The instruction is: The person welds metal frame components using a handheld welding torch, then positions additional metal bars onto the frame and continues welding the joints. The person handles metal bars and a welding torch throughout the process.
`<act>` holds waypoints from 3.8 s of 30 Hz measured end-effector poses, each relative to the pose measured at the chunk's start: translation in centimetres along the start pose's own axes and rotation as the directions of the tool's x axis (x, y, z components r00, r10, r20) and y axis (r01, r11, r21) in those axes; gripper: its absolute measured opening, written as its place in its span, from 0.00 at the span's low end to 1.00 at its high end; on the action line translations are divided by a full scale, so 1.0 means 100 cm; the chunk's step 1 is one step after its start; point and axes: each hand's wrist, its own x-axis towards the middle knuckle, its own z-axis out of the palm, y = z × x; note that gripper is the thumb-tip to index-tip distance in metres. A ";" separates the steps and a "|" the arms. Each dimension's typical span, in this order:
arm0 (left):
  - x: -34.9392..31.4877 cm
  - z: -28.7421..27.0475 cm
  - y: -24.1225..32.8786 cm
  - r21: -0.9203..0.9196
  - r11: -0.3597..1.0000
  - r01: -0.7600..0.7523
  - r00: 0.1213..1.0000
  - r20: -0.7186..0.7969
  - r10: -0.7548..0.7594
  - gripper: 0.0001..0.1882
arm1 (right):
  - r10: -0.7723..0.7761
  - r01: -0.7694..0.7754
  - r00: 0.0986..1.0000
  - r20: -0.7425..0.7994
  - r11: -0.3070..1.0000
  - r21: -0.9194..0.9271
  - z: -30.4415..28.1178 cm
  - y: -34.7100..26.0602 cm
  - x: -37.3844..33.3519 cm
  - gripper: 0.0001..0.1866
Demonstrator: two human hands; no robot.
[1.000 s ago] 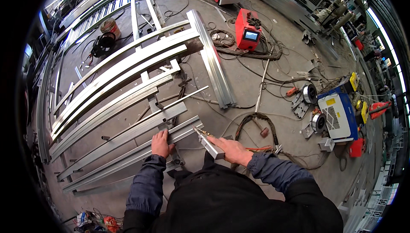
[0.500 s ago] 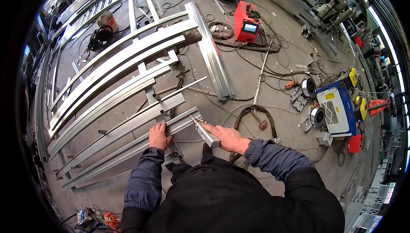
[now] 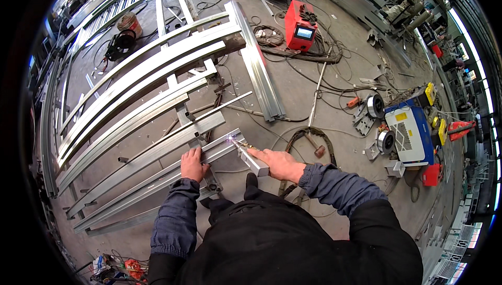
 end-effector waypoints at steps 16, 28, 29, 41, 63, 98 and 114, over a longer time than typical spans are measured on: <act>-0.001 -0.002 0.003 -0.002 1.000 0.025 1.000 -0.007 -0.025 0.46 | 0.028 -0.027 0.999 0.026 1.000 -0.013 -0.008 -0.006 -0.002 0.44; -0.002 0.000 0.002 -0.004 1.000 0.022 1.000 -0.011 -0.022 0.46 | 0.031 -0.030 0.999 0.015 0.999 -0.017 -0.004 0.000 -0.002 0.45; -0.002 0.001 0.001 -0.006 1.000 0.023 1.000 -0.009 -0.023 0.46 | 0.028 -0.028 1.000 0.013 0.999 -0.017 -0.004 0.000 -0.001 0.45; -0.002 0.002 0.002 -0.007 1.000 0.024 1.000 -0.006 -0.024 0.47 | 0.013 -0.013 1.000 -0.001 1.000 -0.017 -0.003 0.006 -0.003 0.45; -0.003 -0.001 0.004 0.010 0.999 0.040 0.999 0.010 -0.040 0.48 | 0.046 -0.046 0.999 0.015 0.999 0.007 -0.005 0.006 -0.005 0.44; -0.066 -0.112 0.100 -0.922 -0.026 0.386 0.731 0.289 0.619 0.28 | 0.637 0.453 0.533 -0.556 0.340 0.824 -0.051 -0.171 0.057 0.32; -0.101 -0.258 -0.107 -0.545 0.812 -0.209 0.919 0.174 0.353 0.44 | 0.712 0.405 0.575 -0.404 0.181 0.896 0.041 -0.278 0.155 0.29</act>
